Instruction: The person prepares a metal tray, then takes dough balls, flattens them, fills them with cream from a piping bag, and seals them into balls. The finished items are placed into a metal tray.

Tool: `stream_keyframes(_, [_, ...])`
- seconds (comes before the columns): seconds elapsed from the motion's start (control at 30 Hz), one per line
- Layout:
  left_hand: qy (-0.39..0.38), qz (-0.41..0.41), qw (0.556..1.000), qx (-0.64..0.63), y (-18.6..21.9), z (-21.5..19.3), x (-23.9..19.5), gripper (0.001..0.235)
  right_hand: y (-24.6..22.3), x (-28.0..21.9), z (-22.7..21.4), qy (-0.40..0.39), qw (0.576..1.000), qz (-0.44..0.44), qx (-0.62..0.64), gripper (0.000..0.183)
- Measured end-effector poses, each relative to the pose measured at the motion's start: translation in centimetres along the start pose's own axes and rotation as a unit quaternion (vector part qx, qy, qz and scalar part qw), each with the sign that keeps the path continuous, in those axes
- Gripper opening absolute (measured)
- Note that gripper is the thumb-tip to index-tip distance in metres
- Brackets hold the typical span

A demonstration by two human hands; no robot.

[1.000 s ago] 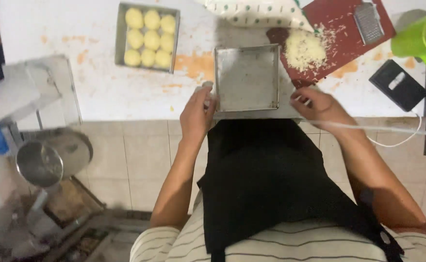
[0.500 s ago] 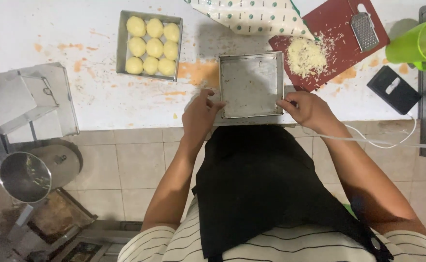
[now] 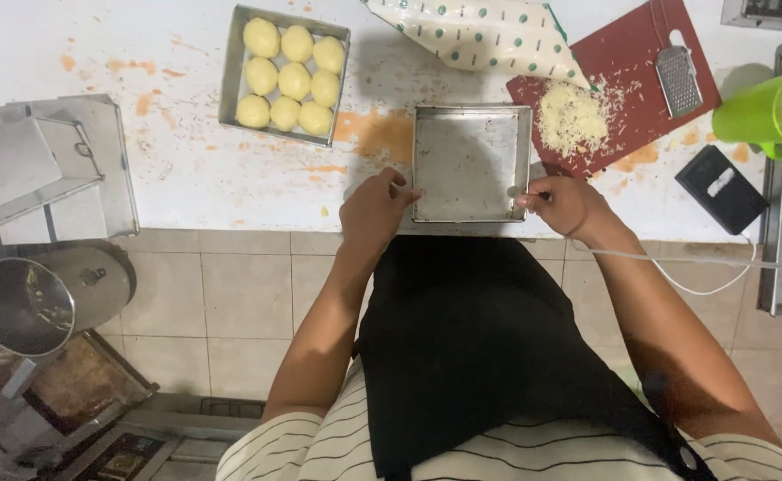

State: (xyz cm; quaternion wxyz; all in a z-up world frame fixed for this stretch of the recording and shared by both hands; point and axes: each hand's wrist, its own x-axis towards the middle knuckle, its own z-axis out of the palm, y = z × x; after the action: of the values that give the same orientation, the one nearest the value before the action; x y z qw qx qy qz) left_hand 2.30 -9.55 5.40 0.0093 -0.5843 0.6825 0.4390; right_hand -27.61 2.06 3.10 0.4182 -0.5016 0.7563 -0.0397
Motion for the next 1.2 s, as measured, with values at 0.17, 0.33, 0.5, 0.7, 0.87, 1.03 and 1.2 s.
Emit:
stream_keyframes(0.17, [-0.042,0.014,0.998,0.039,0.1,0.0,0.4,0.037,-0.6,0.1,0.0,-0.007,1.0,0.013,-0.011,0.034])
stream_keyframes(0.33, [-0.062,0.035,0.995,0.076,-0.3,0.6,1.3,0.034,-1.7,-0.2,-1.0,-0.021,0.999,0.022,-0.032,0.034])
stream_keyframes(0.5, [-0.076,0.06,0.992,0.077,0.1,0.1,1.3,0.033,-2.2,-0.1,-1.3,-0.033,0.997,0.024,-0.064,0.035])
stream_keyframes(0.7, [-0.079,0.049,0.992,0.083,0.4,-0.1,1.2,0.033,-3.8,-1.0,-2.1,-0.044,0.995,0.028,-0.079,0.037])
stream_keyframes(0.87, [-0.068,0.061,0.992,0.09,0.3,0.2,1.0,0.033,-4.1,-1.4,-2.0,-0.039,0.995,0.025,-0.088,0.036])
stream_keyframes(1.03, [-0.069,0.056,0.993,0.083,0.3,0.2,0.9,0.031,-3.6,-0.7,-1.8,-0.04,0.994,0.027,-0.101,0.036])
stream_keyframes(1.2, [-0.073,0.054,0.993,0.071,0.0,0.2,1.0,0.033,-3.8,-0.8,-1.9,-0.044,0.994,0.029,-0.092,0.036])
